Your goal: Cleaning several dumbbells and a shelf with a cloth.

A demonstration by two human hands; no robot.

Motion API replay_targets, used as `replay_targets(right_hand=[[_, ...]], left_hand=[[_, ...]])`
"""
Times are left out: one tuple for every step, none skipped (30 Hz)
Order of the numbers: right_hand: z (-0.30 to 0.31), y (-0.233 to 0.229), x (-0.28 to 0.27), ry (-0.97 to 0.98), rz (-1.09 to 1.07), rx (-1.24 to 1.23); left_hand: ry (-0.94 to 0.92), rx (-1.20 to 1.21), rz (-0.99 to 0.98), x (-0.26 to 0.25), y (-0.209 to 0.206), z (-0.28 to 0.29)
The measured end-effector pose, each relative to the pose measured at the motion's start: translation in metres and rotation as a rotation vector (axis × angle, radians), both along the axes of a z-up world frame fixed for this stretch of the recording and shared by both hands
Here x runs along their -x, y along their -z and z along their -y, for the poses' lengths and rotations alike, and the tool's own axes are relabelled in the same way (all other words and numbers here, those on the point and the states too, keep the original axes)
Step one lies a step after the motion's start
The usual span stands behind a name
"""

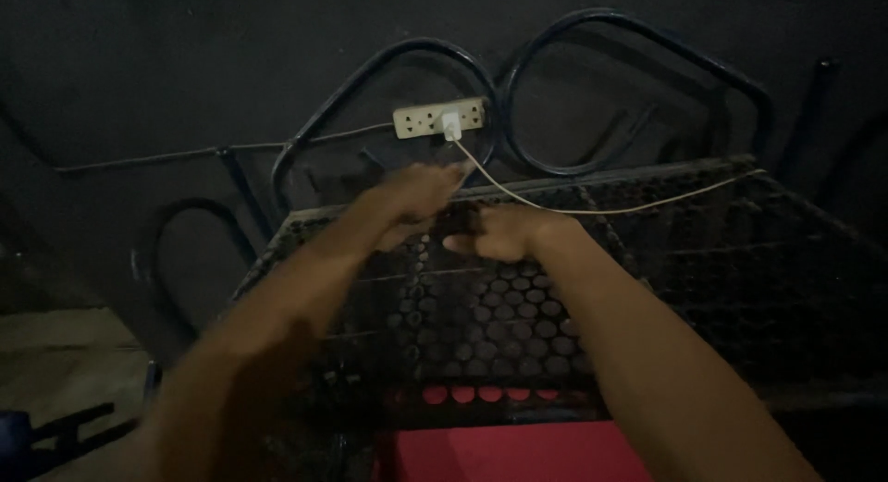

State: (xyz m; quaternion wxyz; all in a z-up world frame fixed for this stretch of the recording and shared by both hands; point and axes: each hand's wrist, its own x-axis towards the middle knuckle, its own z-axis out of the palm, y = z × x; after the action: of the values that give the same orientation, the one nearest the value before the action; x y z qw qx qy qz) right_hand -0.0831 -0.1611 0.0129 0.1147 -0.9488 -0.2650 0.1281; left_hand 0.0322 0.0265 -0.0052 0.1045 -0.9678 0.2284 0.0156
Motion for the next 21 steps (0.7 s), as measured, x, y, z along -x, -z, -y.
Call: replay_targets(right_hand=[[0.002,-0.003,0.0,0.016,-0.03,0.058],[0.004,-0.006,0.0,0.031,-0.06,0.117],[0.005,-0.007,0.002,0.033,-0.061,0.115],[0.004,-0.008,0.005,0.049,-0.05,0.1],[0.003,-0.01,0.006,0.067,-0.036,0.091],[0.004,-0.01,0.007,0.07,-0.035,0.094],[0.005,-0.011,0.006,0.082,-0.065,0.067],[0.006,-0.011,0.006,0.094,-0.095,0.04],[0.009,-0.011,0.004,0.098,-0.093,0.032],[0.012,-0.01,0.003,0.079,-0.059,0.014],[0.009,-0.008,0.003,0.044,-0.031,0.003],[0.007,-0.008,0.003,0.033,-0.034,0.003],[0.006,-0.007,0.003,0.054,-0.054,0.065],[0.004,-0.007,0.003,0.075,-0.073,0.126],[0.001,-0.005,0.003,0.069,-0.075,0.135],[-0.001,-0.004,0.003,0.081,-0.078,0.114],[0.001,-0.004,0.001,0.103,-0.075,0.088],[0.001,-0.005,0.001,0.109,-0.07,0.092],[0.006,-0.003,0.002,0.078,-0.041,0.066],[0.01,0.0,0.004,0.048,-0.012,0.04],[0.01,-0.003,0.005,0.05,-0.013,0.043]], left_hand=[[0.027,0.002,0.093,0.021,-0.01,-0.008],[0.056,0.003,0.186,0.043,-0.02,-0.016],[0.059,0.001,0.185,0.048,-0.022,-0.014],[0.03,-0.121,0.232,0.053,-0.025,-0.013],[0.002,-0.238,0.281,0.058,-0.028,-0.013],[0.005,-0.233,0.283,0.072,-0.029,-0.005],[-0.034,-0.185,0.231,0.085,-0.032,0.002],[-0.073,-0.137,0.178,0.098,-0.034,0.01],[-0.068,-0.143,0.181,0.092,-0.026,0.008],[-0.063,-0.025,0.18,0.087,-0.018,0.005],[-0.074,0.099,0.174,0.085,-0.006,-0.003],[-0.085,0.099,0.171,0.088,-0.011,-0.004],[-0.146,0.088,0.19,0.091,-0.013,-0.004],[-0.207,0.076,0.208,0.094,-0.016,-0.004],[-0.214,0.084,0.205,0.108,-0.024,-0.001],[-0.213,0.049,0.172,0.121,-0.033,0.003],[-0.201,0.011,0.146,0.131,-0.044,0.011],[-0.196,0.017,0.151,0.111,-0.034,0.003],[-0.172,0.013,0.179,0.091,-0.022,-0.001],[-0.147,0.01,0.207,0.07,-0.009,-0.004],[-0.146,0.013,0.206,0.041,0.006,-0.015]])
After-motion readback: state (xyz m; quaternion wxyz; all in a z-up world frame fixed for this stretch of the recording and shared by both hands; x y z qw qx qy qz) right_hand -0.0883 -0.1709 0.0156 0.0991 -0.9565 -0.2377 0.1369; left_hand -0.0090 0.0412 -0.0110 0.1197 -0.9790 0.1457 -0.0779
